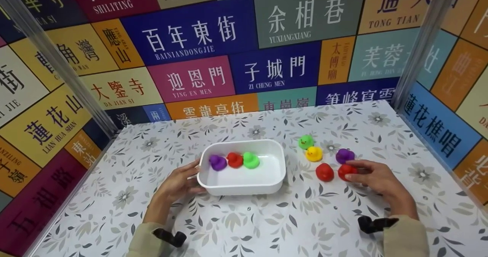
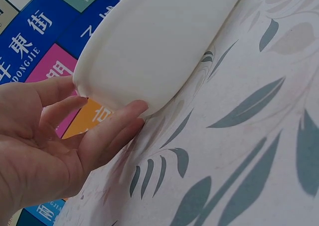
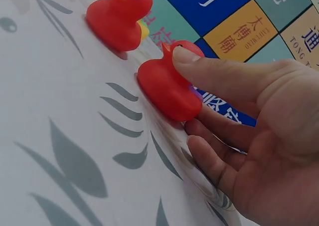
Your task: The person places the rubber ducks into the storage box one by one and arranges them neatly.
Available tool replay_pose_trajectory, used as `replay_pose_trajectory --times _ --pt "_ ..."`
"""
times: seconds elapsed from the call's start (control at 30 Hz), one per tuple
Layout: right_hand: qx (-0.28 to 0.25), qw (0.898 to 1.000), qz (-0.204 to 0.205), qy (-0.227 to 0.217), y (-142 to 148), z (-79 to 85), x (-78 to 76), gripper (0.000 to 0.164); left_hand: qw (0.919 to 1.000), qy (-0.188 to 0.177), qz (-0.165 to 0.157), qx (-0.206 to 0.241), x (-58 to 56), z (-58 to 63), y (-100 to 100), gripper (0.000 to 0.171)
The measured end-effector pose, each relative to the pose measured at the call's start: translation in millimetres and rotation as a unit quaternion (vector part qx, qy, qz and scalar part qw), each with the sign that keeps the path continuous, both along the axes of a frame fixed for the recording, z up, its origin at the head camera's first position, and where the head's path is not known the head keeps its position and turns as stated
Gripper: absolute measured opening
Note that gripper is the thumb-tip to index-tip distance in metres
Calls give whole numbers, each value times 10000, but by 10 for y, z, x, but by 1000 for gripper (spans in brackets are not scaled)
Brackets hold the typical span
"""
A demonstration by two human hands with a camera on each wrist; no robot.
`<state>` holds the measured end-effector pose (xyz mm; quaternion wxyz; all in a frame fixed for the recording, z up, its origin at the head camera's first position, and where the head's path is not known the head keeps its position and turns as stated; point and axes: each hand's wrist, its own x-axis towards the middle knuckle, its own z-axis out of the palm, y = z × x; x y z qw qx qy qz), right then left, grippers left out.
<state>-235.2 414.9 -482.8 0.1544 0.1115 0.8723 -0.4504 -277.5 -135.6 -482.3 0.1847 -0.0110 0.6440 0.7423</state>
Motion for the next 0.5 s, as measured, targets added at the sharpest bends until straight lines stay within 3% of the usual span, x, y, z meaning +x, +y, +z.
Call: replay_pose_trajectory --times 0.27,0.5 --pt "84 9997 -204 -145 -83 42 -29 97 9999 -108 20 49 19 -16 -15 61" --pt "133 9997 33 -193 -157 183 -15 101 9999 -137 9 93 5 12 4 60"
